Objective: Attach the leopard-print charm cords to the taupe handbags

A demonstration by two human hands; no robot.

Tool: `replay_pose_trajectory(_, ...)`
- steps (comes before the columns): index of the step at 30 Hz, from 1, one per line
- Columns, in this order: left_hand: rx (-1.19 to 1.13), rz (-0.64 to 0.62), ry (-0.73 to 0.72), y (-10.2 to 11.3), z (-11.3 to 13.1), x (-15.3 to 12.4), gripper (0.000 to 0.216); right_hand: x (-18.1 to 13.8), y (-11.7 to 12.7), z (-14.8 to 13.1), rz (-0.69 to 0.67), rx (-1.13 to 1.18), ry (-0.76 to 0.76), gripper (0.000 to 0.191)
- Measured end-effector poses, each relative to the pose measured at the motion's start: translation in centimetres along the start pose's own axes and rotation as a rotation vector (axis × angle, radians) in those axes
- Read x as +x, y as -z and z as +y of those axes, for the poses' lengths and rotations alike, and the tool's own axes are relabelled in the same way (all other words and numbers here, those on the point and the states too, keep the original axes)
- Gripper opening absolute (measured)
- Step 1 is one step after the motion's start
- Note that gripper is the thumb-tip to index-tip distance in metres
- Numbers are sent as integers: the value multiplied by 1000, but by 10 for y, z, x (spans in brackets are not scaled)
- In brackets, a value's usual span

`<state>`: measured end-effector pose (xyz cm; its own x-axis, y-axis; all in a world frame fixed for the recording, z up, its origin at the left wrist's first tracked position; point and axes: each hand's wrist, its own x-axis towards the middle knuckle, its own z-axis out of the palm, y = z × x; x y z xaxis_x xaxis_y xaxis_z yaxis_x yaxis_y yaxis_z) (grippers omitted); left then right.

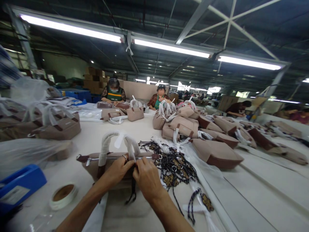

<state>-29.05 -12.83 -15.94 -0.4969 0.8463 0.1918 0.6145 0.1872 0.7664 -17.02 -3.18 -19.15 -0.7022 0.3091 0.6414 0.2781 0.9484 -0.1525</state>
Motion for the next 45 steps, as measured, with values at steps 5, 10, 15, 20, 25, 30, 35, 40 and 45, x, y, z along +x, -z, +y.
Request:
replay_pose_trajectory(5,50,34,59,-7,-3,10,27,7,1,2,-4,-38,33,12)
replay_pose_trajectory(10,10,-82,-84,4,-4,9,17,7,-1,8,5,43,-25,14)
replay_pose_trajectory(15,17,-130,-173,4,-5,-2,21,8,0,8,-1,60,-60,15)
replay_pose_trajectory(20,224,32,-22,-13,-6,-9,19,9,3,5,-13,42,-75,15)
replay_pose_trajectory(25,247,114,0,-18,-7,-10,14,10,4,4,-33,67,-92,15)
replay_pose_trajectory(30,73,100,-63,-10,-9,-8,28,10,5,8,-34,151,-80,16)
replay_pose_trajectory(35,28,38,-167,-4,-9,-5,36,9,14,15,-78,273,-11,19)
replay_pose_trajectory(40,-15,-75,-214,-1,-8,-2,38,8,22,21,-107,359,2,12)
replay_pose_trajectory(45,-105,-133,-222,-1,-7,-3,29,9,24,22,-120,413,-45,10)
